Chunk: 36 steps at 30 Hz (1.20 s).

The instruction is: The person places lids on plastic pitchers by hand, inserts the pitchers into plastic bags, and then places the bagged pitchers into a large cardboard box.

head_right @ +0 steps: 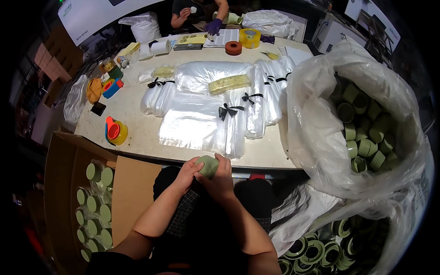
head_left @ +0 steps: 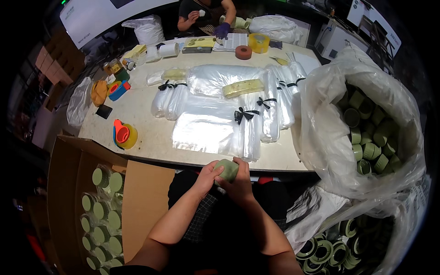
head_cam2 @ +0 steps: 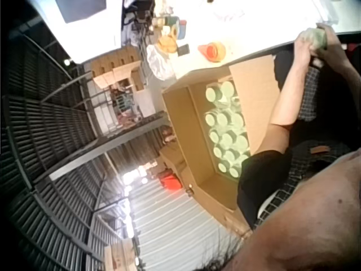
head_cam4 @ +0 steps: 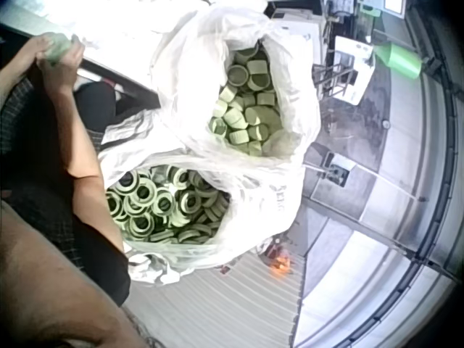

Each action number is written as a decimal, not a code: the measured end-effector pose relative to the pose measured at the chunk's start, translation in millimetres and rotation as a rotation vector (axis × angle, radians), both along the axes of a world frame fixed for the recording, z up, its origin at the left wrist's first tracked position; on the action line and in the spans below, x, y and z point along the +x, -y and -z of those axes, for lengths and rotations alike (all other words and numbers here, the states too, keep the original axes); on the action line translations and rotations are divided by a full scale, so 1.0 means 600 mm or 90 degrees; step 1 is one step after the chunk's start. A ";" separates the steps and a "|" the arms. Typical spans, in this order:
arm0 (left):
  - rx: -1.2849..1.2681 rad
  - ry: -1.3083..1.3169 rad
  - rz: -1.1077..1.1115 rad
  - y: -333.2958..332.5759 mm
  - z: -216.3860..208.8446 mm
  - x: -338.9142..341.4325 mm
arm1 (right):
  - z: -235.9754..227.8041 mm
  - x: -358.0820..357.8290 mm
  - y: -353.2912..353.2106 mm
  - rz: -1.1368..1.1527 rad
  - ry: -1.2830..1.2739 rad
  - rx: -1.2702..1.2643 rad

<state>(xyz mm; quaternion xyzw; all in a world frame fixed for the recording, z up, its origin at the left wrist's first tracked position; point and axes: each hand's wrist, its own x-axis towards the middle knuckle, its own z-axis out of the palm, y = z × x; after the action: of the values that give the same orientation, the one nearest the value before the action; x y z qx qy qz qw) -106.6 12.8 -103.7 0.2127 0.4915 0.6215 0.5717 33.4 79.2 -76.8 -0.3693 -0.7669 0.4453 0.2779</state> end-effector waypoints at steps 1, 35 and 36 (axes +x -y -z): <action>0.000 -0.004 0.000 -0.001 -0.001 0.001 | 0.002 0.002 -0.001 -0.002 -0.005 -0.005; 0.010 -0.005 0.000 -0.001 0.000 0.003 | 0.006 0.006 -0.002 -0.010 -0.011 0.011; 0.011 -0.006 0.001 -0.001 0.001 0.003 | 0.007 0.006 -0.002 -0.010 -0.011 0.015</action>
<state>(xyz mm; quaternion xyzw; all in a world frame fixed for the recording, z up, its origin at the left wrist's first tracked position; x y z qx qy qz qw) -104.8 13.3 -104.4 0.2209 0.4887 0.6241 0.5682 37.0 80.5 -80.8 -0.3558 -0.7725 0.4419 0.2852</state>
